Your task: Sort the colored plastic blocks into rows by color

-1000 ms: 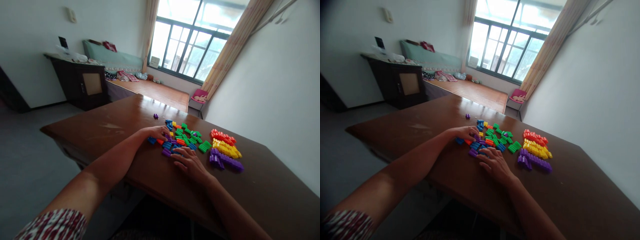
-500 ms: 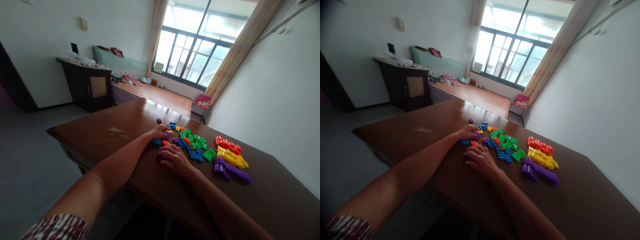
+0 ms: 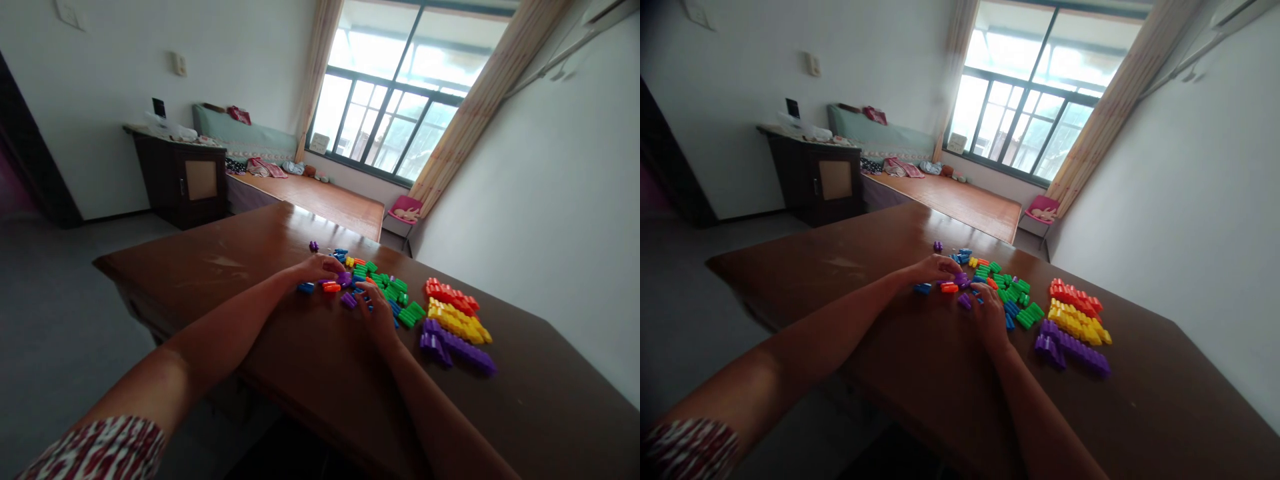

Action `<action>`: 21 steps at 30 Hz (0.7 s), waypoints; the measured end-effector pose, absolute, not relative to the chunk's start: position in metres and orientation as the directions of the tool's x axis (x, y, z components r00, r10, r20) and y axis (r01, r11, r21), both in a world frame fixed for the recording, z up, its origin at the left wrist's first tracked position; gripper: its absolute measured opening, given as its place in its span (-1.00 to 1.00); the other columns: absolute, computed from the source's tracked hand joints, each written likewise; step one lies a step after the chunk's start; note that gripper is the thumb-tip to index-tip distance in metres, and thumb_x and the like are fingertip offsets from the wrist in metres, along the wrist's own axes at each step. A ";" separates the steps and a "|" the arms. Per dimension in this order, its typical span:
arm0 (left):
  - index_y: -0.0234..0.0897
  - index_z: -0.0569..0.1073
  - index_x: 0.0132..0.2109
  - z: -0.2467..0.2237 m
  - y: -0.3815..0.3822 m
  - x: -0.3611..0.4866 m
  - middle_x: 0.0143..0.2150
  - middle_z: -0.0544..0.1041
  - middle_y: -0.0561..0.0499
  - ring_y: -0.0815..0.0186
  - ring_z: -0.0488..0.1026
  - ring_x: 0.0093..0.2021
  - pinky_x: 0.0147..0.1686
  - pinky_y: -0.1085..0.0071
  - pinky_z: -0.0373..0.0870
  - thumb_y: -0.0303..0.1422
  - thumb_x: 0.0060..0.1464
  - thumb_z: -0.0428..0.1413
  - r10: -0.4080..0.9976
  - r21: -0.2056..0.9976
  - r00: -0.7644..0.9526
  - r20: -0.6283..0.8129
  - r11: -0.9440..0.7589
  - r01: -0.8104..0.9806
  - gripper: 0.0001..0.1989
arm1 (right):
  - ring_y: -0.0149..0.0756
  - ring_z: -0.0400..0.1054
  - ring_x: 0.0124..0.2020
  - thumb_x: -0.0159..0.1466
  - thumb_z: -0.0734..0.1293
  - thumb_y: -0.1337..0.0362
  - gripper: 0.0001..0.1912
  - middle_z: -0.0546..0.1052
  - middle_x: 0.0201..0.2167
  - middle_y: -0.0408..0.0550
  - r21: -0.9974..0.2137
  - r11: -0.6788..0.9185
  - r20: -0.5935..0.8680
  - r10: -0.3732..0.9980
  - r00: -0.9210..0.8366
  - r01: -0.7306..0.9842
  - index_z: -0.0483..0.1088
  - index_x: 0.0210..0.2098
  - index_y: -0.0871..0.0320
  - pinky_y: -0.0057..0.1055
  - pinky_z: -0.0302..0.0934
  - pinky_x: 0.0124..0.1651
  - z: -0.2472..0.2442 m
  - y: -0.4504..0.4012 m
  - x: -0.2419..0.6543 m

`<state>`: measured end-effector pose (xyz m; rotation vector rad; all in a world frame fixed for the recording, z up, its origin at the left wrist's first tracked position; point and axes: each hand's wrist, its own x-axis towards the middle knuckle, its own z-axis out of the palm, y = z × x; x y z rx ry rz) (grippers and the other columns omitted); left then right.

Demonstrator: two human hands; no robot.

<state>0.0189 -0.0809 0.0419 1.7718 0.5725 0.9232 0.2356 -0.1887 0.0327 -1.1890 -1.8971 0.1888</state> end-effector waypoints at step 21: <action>-0.36 0.55 -0.28 0.039 -0.071 0.003 -0.40 0.55 0.01 0.35 0.46 -0.40 -0.41 0.48 0.37 -0.13 -0.12 0.22 0.877 0.876 0.374 0.302 -0.410 0.254 -0.63 | -0.25 0.46 -0.33 0.12 0.36 -0.13 -0.39 0.54 -0.23 0.05 -0.865 0.244 0.411 0.846 0.338 0.439 0.28 -0.01 0.16 -0.37 0.37 -0.38 0.084 -0.237 0.407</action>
